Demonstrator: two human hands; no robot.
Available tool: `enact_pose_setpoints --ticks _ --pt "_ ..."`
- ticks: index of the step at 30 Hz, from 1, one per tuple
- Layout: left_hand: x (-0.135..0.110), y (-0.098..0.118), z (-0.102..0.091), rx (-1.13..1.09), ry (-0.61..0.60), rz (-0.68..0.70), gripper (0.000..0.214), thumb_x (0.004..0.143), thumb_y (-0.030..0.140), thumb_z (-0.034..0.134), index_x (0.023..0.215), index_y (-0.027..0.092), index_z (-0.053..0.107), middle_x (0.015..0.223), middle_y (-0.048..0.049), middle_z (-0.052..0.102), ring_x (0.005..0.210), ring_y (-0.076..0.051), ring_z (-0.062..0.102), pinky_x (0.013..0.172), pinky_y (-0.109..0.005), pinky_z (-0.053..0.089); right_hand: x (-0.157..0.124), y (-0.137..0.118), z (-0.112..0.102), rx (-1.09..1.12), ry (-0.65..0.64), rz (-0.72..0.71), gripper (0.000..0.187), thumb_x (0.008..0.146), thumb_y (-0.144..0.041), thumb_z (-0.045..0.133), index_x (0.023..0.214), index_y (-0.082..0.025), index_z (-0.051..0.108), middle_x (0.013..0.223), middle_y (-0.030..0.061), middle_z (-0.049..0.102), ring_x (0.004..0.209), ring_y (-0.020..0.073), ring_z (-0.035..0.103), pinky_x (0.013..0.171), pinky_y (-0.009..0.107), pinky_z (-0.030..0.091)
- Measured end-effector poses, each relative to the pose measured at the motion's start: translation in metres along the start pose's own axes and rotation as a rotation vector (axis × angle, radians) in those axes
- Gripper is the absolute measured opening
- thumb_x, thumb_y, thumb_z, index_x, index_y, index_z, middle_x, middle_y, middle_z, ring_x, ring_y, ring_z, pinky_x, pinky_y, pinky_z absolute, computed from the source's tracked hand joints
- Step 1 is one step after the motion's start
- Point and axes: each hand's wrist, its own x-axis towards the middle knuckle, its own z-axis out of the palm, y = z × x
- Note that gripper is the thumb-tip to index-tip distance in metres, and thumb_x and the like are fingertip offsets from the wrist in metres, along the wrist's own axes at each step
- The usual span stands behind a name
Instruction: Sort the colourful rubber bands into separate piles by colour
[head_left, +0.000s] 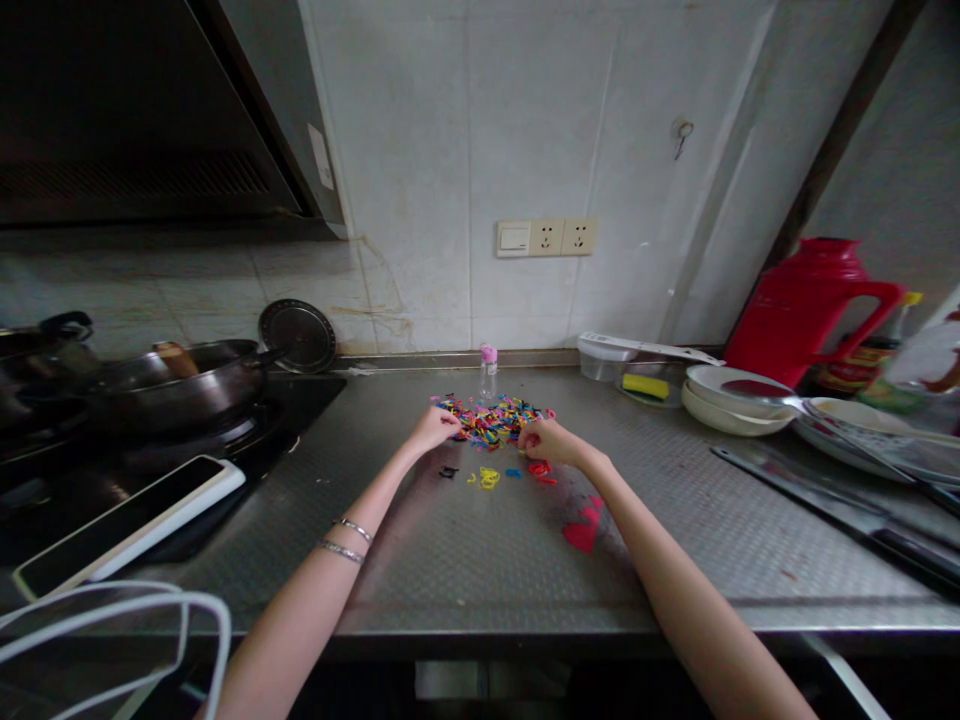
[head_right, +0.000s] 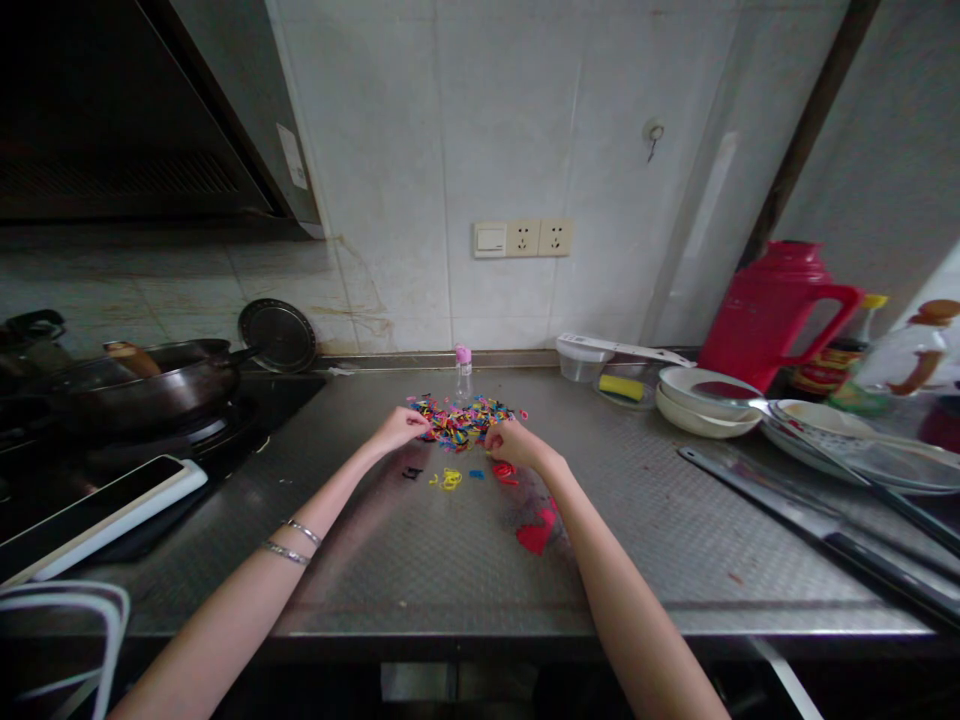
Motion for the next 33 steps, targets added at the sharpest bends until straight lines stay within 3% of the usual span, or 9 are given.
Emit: enact_pose_setpoints --ticks 5,10,19,25,30,33 --pt "-0.003 0.002 0.004 -0.005 -0.118 0.048 0.019 0.065 0.022 0.057 0.071 0.008 0.069 0.069 -0.0069 0.067 0.062 -0.014 0.057 0.062 -0.024 0.042 0.0 -0.018 -0.003 0.133 0.055 -0.075 0.027 0.058 -0.007 0.044 0.074 -0.013 0.065 0.065 0.0002 0.062 0.059 0.0093 0.052 0.053 0.017 0.038" --pt "-0.007 0.005 0.014 0.001 -0.236 0.077 0.02 0.063 0.023 0.059 0.073 0.009 0.069 0.064 -0.0052 0.065 0.055 -0.012 0.052 0.054 -0.022 0.039 -0.001 -0.046 0.005 0.267 0.015 -0.174 0.022 0.062 -0.011 0.048 0.077 -0.012 0.064 0.068 0.0017 0.063 0.062 0.0104 0.055 0.056 0.018 0.041" --pt "-0.011 0.014 0.016 0.079 -0.186 0.06 0.02 0.062 0.022 0.059 0.075 0.01 0.068 0.059 -0.0029 0.062 0.051 -0.011 0.049 0.048 -0.02 0.034 -0.002 -0.06 0.024 0.151 -0.007 -0.271 0.025 0.063 -0.008 0.047 0.079 -0.015 0.065 0.068 -0.0011 0.062 0.061 0.0088 0.053 0.057 0.017 0.038" --pt "-0.009 0.013 0.013 0.14 -0.034 0.121 0.017 0.065 0.021 0.055 0.071 0.011 0.069 0.067 -0.0057 0.066 0.061 -0.014 0.056 0.058 -0.023 0.04 -0.004 -0.062 0.008 0.18 0.061 -0.218 0.022 0.067 -0.012 0.048 0.082 -0.015 0.065 0.074 0.0012 0.064 0.067 0.0108 0.055 0.062 0.019 0.04" --pt "-0.011 0.013 0.02 0.156 -0.194 0.196 0.017 0.064 0.023 0.059 0.072 0.012 0.069 0.066 -0.0044 0.066 0.059 -0.014 0.056 0.058 -0.023 0.04 -0.004 -0.051 -0.011 0.213 0.185 -0.155 0.02 0.072 -0.02 0.049 0.083 -0.013 0.064 0.073 0.0028 0.064 0.065 0.0117 0.055 0.062 0.021 0.041" --pt "-0.014 0.016 0.025 0.191 -0.191 0.201 0.019 0.066 0.027 0.059 0.074 0.013 0.069 0.068 -0.0038 0.067 0.06 -0.014 0.055 0.058 -0.022 0.04 -0.004 -0.043 -0.017 0.214 0.242 -0.113 0.021 0.072 -0.023 0.05 0.083 -0.013 0.065 0.075 0.0037 0.065 0.066 0.0121 0.055 0.063 0.022 0.042"
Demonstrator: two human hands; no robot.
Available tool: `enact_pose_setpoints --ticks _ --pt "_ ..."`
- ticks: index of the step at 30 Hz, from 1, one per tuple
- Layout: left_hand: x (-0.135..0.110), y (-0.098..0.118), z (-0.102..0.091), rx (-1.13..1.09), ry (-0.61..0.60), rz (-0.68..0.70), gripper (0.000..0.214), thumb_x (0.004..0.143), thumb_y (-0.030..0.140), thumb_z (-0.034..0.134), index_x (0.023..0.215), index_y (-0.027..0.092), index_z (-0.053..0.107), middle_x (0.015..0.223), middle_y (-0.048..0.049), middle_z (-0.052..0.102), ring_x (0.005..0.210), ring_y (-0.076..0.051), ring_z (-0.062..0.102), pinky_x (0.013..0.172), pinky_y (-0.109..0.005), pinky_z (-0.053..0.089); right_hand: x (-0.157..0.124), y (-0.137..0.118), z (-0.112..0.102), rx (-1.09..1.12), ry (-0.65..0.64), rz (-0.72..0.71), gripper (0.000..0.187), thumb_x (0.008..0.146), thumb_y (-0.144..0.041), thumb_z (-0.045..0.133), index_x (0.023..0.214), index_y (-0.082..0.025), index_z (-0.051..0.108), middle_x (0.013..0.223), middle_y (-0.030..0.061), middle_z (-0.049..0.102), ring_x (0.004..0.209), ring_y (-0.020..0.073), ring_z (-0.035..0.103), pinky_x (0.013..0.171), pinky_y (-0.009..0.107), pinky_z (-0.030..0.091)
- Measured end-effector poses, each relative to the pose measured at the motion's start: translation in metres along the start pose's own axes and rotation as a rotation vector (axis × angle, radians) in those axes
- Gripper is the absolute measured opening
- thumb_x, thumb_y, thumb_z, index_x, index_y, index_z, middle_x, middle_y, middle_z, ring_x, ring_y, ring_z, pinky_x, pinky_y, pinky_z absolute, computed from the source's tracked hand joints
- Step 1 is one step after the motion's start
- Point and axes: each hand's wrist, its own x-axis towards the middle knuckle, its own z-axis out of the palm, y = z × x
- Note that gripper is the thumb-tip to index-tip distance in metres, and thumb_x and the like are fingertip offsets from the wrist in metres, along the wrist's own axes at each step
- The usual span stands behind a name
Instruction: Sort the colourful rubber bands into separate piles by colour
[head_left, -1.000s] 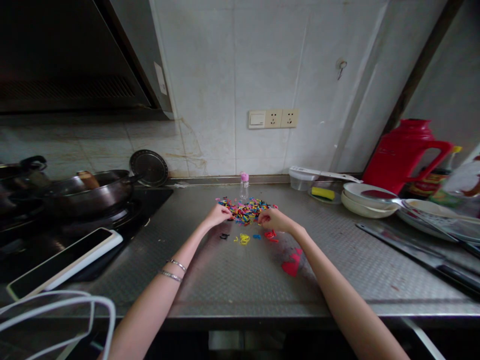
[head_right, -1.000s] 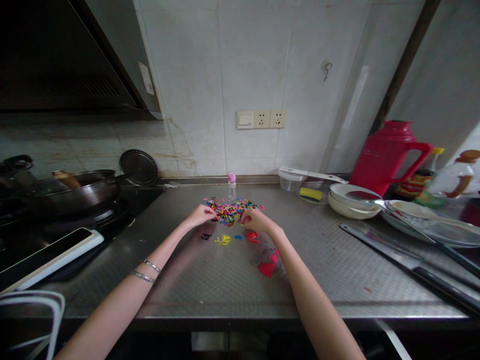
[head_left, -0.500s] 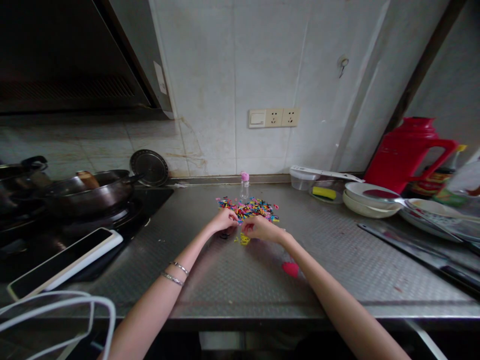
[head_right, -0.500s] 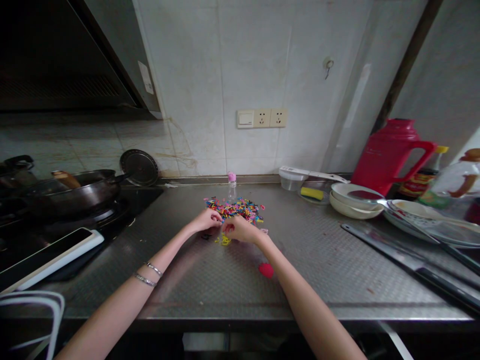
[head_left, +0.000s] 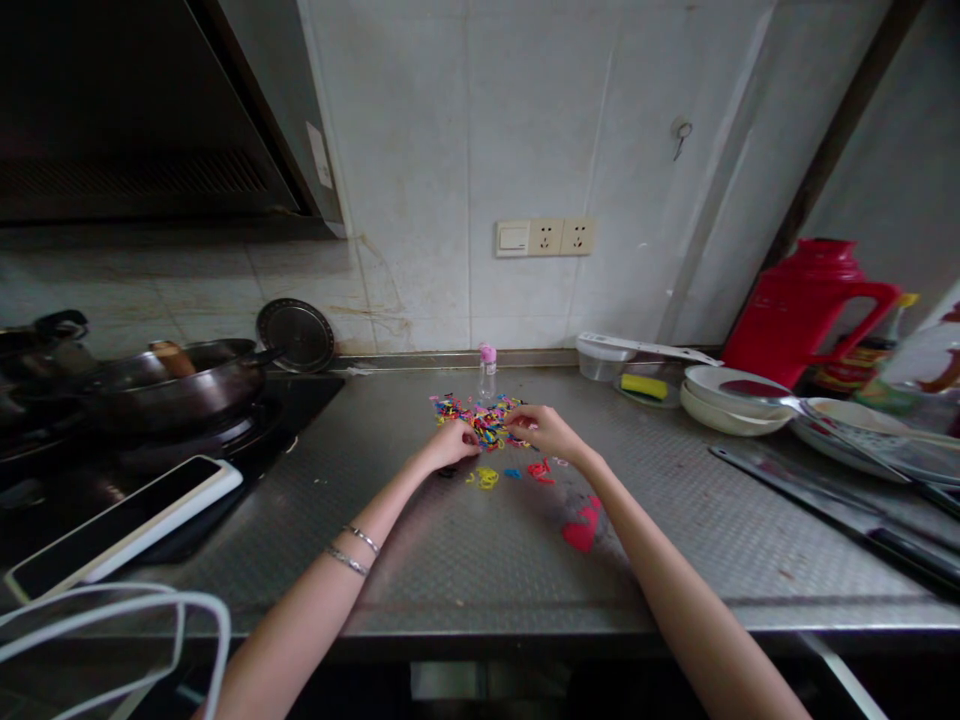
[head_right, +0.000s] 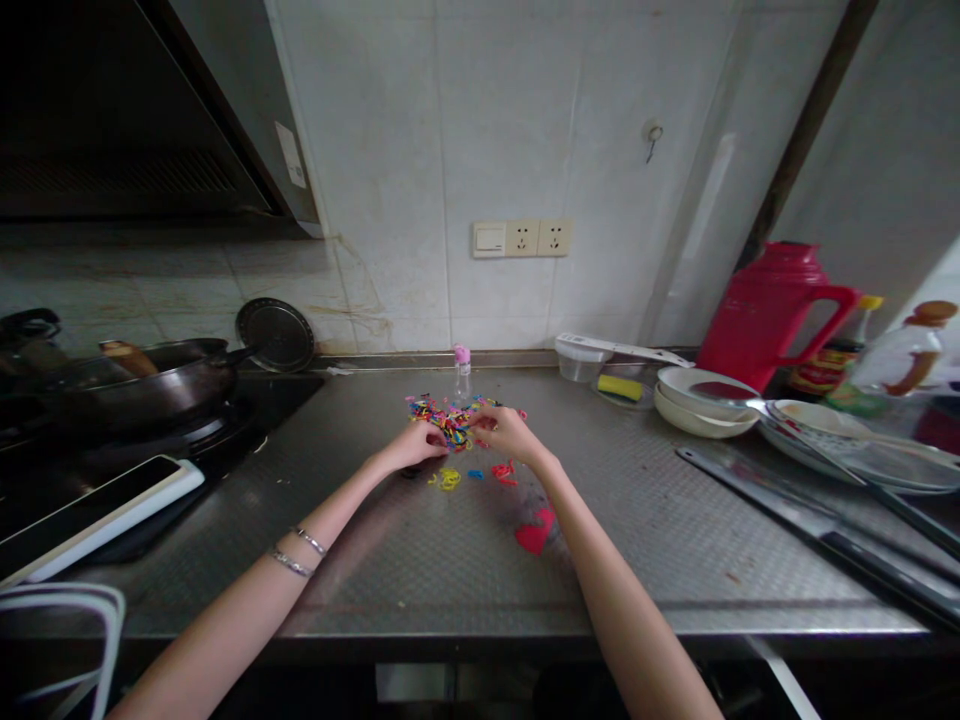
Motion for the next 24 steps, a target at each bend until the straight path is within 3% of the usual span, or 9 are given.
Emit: enact_pose_setpoints --ticks 9,19,24 --pt "0.002 -0.001 0.007 0.065 0.112 0.011 0.019 0.069 0.018 0.051 0.076 0.014 0.069 0.074 -0.0048 0.068 0.066 -0.015 0.057 0.064 -0.024 0.04 0.0 0.02 -0.004 -0.076 0.028 0.049 0.021 0.072 -0.026 0.052 0.083 -0.015 0.066 0.075 0.003 0.066 0.068 0.0131 0.056 0.064 0.022 0.041" --pt "0.009 -0.01 -0.008 -0.289 0.223 -0.158 0.02 0.075 0.024 0.051 0.075 0.009 0.064 0.062 -0.0042 0.062 0.056 -0.012 0.054 0.059 -0.024 0.043 0.0 0.022 -0.002 -0.118 0.034 0.05 0.021 0.073 -0.023 0.05 0.083 -0.015 0.066 0.077 0.0031 0.067 0.07 0.0133 0.057 0.065 0.022 0.041" --pt "0.01 -0.003 -0.005 -0.272 0.229 -0.097 0.017 0.074 0.022 0.053 0.074 0.01 0.064 0.067 -0.0044 0.063 0.063 -0.012 0.055 0.062 -0.024 0.043 0.0 0.014 0.003 -0.091 0.023 0.053 0.022 0.072 -0.022 0.051 0.086 -0.015 0.066 0.076 0.0032 0.066 0.066 0.0124 0.055 0.063 0.022 0.041"
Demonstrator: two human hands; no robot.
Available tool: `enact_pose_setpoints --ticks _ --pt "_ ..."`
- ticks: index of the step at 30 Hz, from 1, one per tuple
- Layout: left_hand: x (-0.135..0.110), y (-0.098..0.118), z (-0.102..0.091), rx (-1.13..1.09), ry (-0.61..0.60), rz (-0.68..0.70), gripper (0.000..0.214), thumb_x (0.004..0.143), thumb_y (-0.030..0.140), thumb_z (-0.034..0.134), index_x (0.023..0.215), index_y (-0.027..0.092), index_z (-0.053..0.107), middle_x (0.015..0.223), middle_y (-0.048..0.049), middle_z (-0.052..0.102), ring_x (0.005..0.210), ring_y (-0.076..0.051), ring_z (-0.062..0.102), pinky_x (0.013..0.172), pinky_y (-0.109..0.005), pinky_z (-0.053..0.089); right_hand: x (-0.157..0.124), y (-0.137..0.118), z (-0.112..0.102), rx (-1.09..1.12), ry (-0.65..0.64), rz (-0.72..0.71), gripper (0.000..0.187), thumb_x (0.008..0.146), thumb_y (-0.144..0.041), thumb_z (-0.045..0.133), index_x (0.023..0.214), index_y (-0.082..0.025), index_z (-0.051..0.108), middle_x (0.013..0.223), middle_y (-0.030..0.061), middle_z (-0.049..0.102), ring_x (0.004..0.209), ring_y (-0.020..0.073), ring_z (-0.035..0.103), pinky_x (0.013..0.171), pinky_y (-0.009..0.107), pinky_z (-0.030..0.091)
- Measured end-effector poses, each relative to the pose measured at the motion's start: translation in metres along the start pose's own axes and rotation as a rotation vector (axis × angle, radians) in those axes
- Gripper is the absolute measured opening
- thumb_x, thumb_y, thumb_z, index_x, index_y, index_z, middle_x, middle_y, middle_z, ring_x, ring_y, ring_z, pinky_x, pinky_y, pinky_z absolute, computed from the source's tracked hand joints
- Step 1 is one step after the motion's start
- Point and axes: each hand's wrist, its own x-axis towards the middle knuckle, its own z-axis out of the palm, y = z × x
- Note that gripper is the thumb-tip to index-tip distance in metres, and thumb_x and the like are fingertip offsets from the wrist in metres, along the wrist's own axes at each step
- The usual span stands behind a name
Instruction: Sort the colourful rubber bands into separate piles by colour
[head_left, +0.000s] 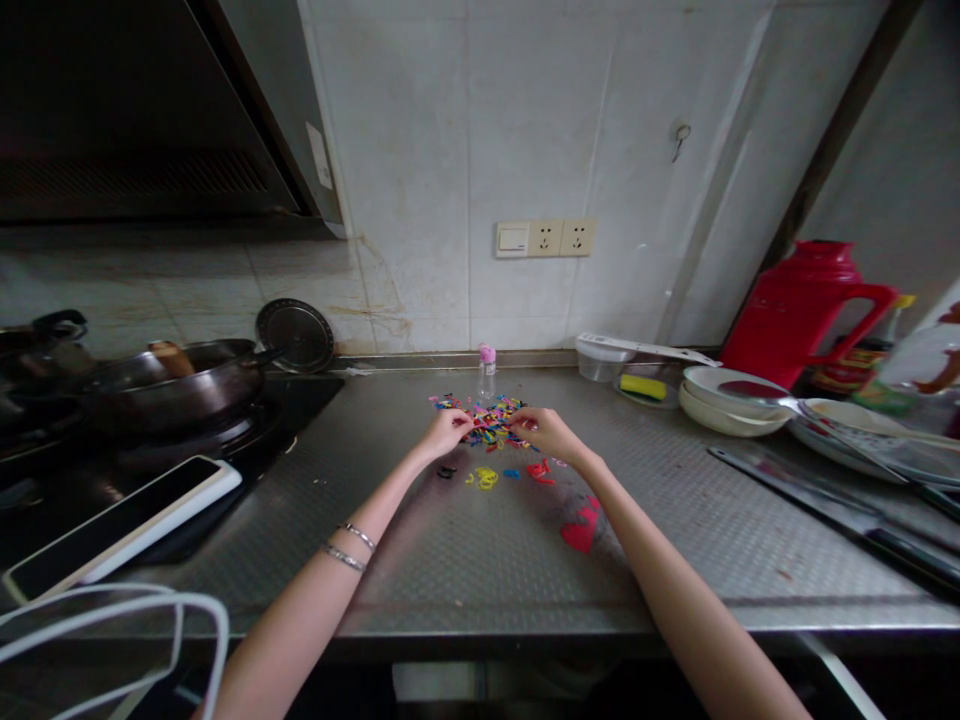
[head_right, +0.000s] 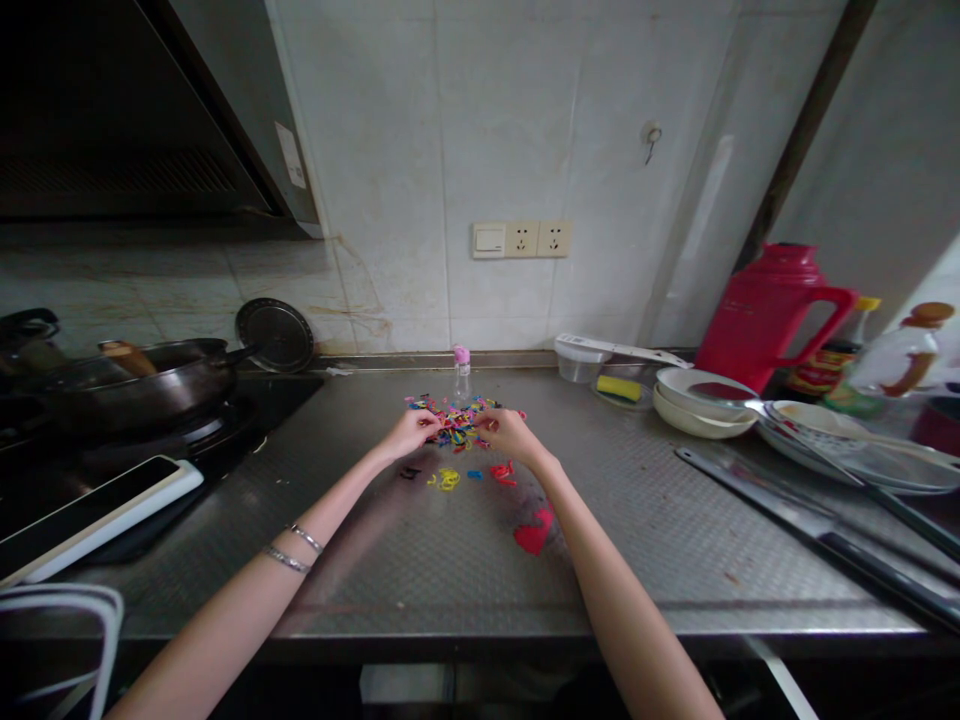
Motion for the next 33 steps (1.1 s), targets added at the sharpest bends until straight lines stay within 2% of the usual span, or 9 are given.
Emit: enact_pose_setpoints --ticks 5,10,16,20,23,26,30,33 --pt "-0.003 0.012 0.013 -0.02 -0.029 0.095 0.015 0.074 0.021 0.054 0.076 0.01 0.065 0.075 -0.0059 0.066 0.071 -0.015 0.058 0.07 -0.026 0.045 -0.002 -0.011 0.003 0.102 -0.049 -0.016 0.025 0.072 -0.027 0.054 0.091 -0.014 0.065 0.078 0.0037 0.066 0.064 0.0114 0.056 0.06 0.021 0.042" --pt "-0.008 0.021 0.021 -0.028 -0.038 0.128 0.016 0.074 0.023 0.054 0.077 0.011 0.064 0.077 -0.0063 0.066 0.074 -0.015 0.059 0.071 -0.026 0.045 -0.002 -0.014 0.001 0.13 -0.106 -0.034 0.02 0.073 -0.027 0.054 0.08 -0.013 0.067 0.071 0.0033 0.066 0.063 0.0118 0.056 0.061 0.021 0.043" --pt "-0.01 0.027 0.022 -0.058 -0.047 0.143 0.017 0.073 0.024 0.056 0.077 0.011 0.065 0.078 -0.0068 0.066 0.074 -0.015 0.059 0.071 -0.025 0.045 -0.001 -0.011 -0.004 0.121 -0.109 -0.017 0.019 0.07 -0.024 0.054 0.076 -0.013 0.069 0.068 0.0028 0.066 0.062 0.0121 0.056 0.058 0.02 0.043" --pt "-0.007 0.022 0.013 -0.063 -0.028 0.101 0.02 0.072 0.026 0.057 0.08 0.01 0.065 0.08 -0.0076 0.067 0.072 -0.015 0.059 0.069 -0.026 0.045 -0.002 0.008 -0.021 0.092 -0.095 0.046 0.02 0.067 -0.025 0.055 0.075 -0.013 0.07 0.07 0.0036 0.067 0.063 0.0129 0.057 0.058 0.02 0.044" --pt "-0.001 0.01 0.001 -0.035 0.016 0.044 0.02 0.072 0.025 0.056 0.081 0.01 0.066 0.079 -0.0076 0.067 0.071 -0.015 0.059 0.068 -0.026 0.045 -0.006 0.029 -0.037 0.08 -0.199 0.178 0.023 0.064 -0.026 0.055 0.075 -0.011 0.069 0.063 0.0036 0.065 0.053 0.0118 0.054 0.046 0.019 0.041" --pt "0.004 -0.005 -0.013 0.029 0.061 -0.022 0.018 0.07 0.022 0.056 0.077 0.01 0.067 0.077 -0.0069 0.067 0.071 -0.015 0.059 0.068 -0.026 0.044 -0.013 0.045 -0.05 0.072 -0.306 0.27 0.022 0.062 -0.022 0.054 0.072 -0.011 0.069 0.062 0.0036 0.064 0.053 0.0108 0.053 0.044 0.018 0.041" --pt "0.006 -0.02 -0.027 0.094 0.08 -0.099 0.018 0.067 0.019 0.056 0.076 0.008 0.067 0.075 -0.0077 0.067 0.068 -0.015 0.059 0.066 -0.024 0.043 -0.02 0.054 -0.058 0.036 -0.386 0.368 0.022 0.058 -0.02 0.055 0.073 -0.013 0.069 0.064 0.0038 0.065 0.055 0.0108 0.054 0.044 0.016 0.041" --pt "0.005 -0.026 -0.032 0.167 0.051 -0.116 0.017 0.065 0.019 0.056 0.073 0.009 0.068 0.072 -0.0071 0.066 0.066 -0.015 0.058 0.064 -0.024 0.042 -0.022 0.056 -0.058 0.035 -0.403 0.413 0.021 0.056 -0.02 0.057 0.072 -0.013 0.068 0.064 0.0028 0.065 0.056 0.0107 0.055 0.045 0.016 0.041"
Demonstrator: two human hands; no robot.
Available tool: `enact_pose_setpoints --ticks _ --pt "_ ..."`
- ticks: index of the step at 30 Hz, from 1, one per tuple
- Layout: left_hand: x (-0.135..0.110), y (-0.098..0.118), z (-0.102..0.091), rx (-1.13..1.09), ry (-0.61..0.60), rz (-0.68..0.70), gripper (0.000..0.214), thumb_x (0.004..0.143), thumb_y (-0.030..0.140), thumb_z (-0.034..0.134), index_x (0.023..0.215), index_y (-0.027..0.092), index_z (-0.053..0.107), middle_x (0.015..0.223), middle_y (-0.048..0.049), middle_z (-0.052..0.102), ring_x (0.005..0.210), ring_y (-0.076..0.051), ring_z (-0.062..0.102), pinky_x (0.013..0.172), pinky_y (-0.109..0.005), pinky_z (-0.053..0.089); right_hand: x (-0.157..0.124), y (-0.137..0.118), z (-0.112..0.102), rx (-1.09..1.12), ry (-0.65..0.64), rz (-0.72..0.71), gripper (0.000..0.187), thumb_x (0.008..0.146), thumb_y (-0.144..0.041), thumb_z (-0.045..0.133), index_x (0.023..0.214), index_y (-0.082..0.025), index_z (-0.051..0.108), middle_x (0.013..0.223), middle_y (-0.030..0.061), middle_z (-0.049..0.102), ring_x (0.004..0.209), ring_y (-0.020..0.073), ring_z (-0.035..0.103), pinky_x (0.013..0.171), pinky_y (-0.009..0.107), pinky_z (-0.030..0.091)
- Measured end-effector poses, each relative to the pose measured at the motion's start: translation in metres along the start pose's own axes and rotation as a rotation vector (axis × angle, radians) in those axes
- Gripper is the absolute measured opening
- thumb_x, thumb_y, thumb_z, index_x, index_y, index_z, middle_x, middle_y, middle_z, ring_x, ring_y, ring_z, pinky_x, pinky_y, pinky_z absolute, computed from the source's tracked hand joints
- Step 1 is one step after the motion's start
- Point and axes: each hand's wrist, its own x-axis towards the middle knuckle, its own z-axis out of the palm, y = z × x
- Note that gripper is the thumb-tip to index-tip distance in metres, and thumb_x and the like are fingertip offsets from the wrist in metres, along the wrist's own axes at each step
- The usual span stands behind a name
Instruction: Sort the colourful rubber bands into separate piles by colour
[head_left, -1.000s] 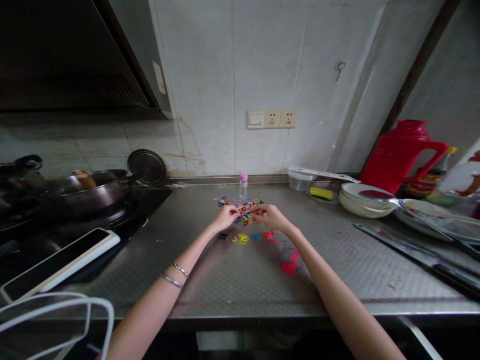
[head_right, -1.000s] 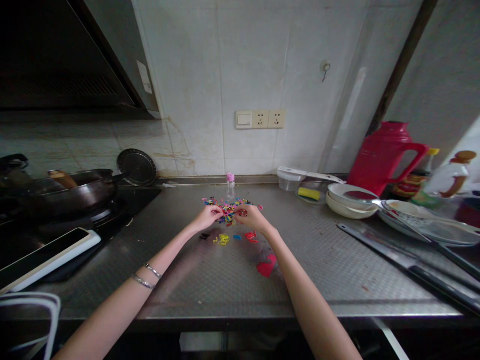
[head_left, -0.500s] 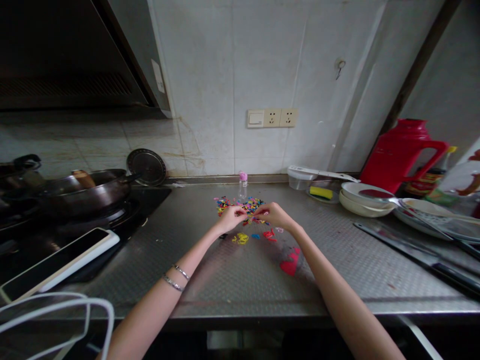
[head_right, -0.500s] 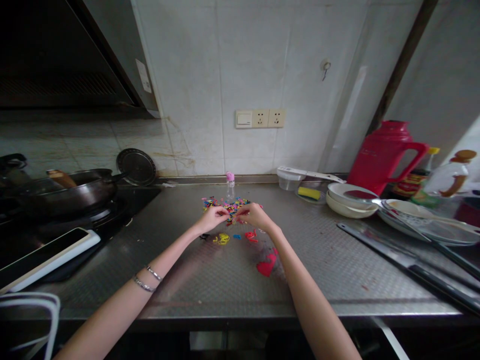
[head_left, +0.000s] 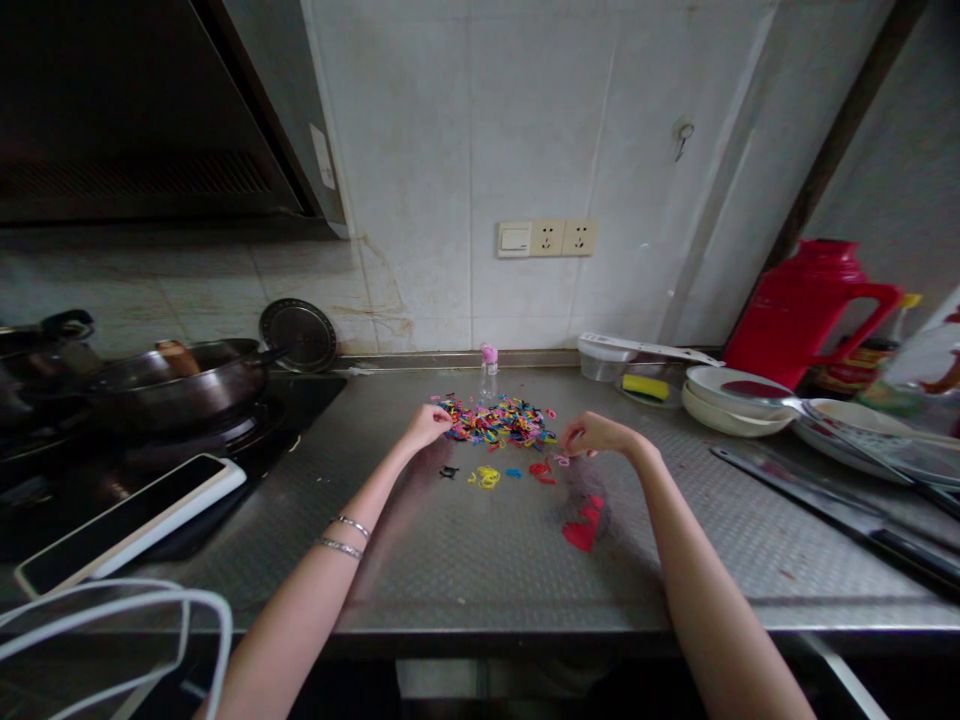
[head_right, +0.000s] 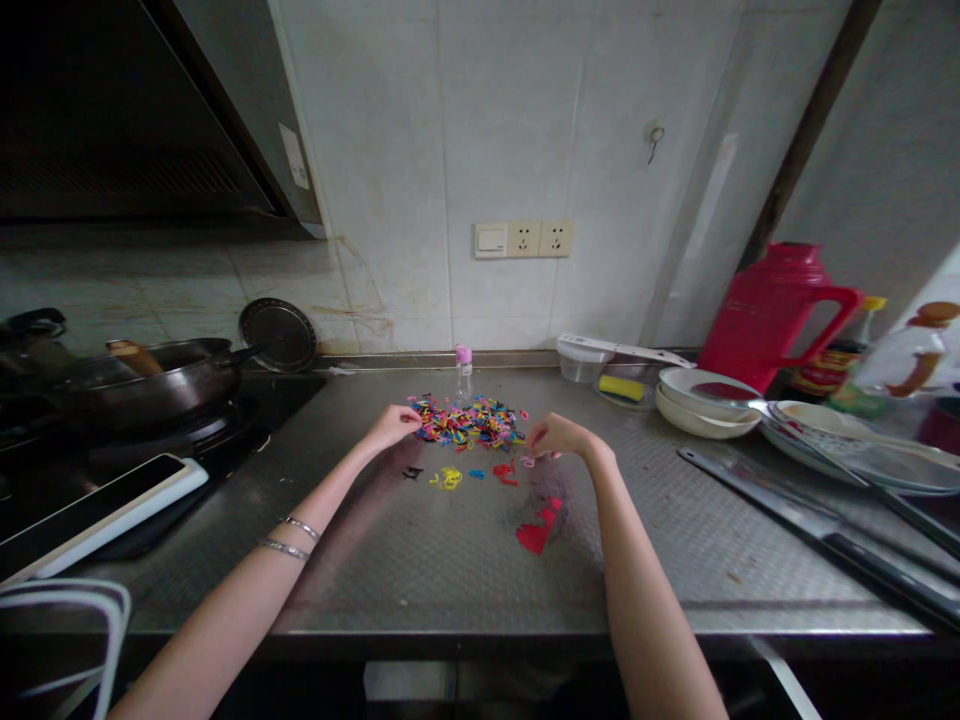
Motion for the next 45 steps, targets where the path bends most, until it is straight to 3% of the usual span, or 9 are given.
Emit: enact_pose_setpoints --ticks 6,14,24,30,45 --pt "-0.003 -0.004 0.0 0.089 -0.083 0.057 0.02 0.063 0.028 0.059 0.069 0.011 0.067 0.064 -0.0039 0.064 0.058 -0.014 0.055 0.058 -0.024 0.04 0.008 -0.004 0.004 -0.06 0.131 -0.022 0.022 0.057 -0.018 0.054 0.073 -0.013 0.067 0.066 0.0013 0.065 0.054 0.0097 0.053 0.046 0.016 0.039" --pt "-0.005 -0.001 -0.001 0.107 -0.075 0.049 0.016 0.064 0.02 0.054 0.067 0.012 0.067 0.067 -0.0052 0.066 0.063 -0.015 0.058 0.064 -0.024 0.041 0.003 -0.021 0.009 -0.269 0.318 -0.076 0.02 0.064 -0.014 0.049 0.07 -0.013 0.068 0.065 0.0019 0.065 0.067 0.0136 0.058 0.057 0.017 0.038" --pt "-0.005 0.002 -0.009 0.048 -0.04 0.063 0.016 0.064 0.021 0.055 0.065 0.011 0.068 0.068 -0.0059 0.067 0.065 -0.015 0.059 0.065 -0.024 0.042 0.001 -0.027 0.01 -0.313 0.375 -0.084 0.021 0.068 -0.015 0.05 0.074 -0.013 0.069 0.071 0.004 0.067 0.07 0.0142 0.059 0.06 0.018 0.039" --pt "-0.006 -0.003 -0.007 0.102 -0.152 0.064 0.017 0.06 0.025 0.059 0.067 0.011 0.068 0.066 -0.0046 0.066 0.06 -0.015 0.057 0.06 -0.024 0.04 0.004 -0.022 0.012 -0.321 0.373 -0.128 0.021 0.068 -0.016 0.049 0.074 -0.014 0.069 0.071 0.0034 0.067 0.069 0.0137 0.059 0.059 0.018 0.039" --pt "-0.004 -0.008 -0.014 0.057 -0.094 0.024 0.011 0.06 0.022 0.059 0.06 0.012 0.064 0.059 -0.0022 0.063 0.054 -0.011 0.054 0.056 -0.022 0.04 0.009 -0.017 0.012 -0.323 0.364 -0.14 0.02 0.067 -0.016 0.049 0.072 -0.013 0.068 0.071 0.0043 0.067 0.068 0.014 0.059 0.059 0.018 0.039"
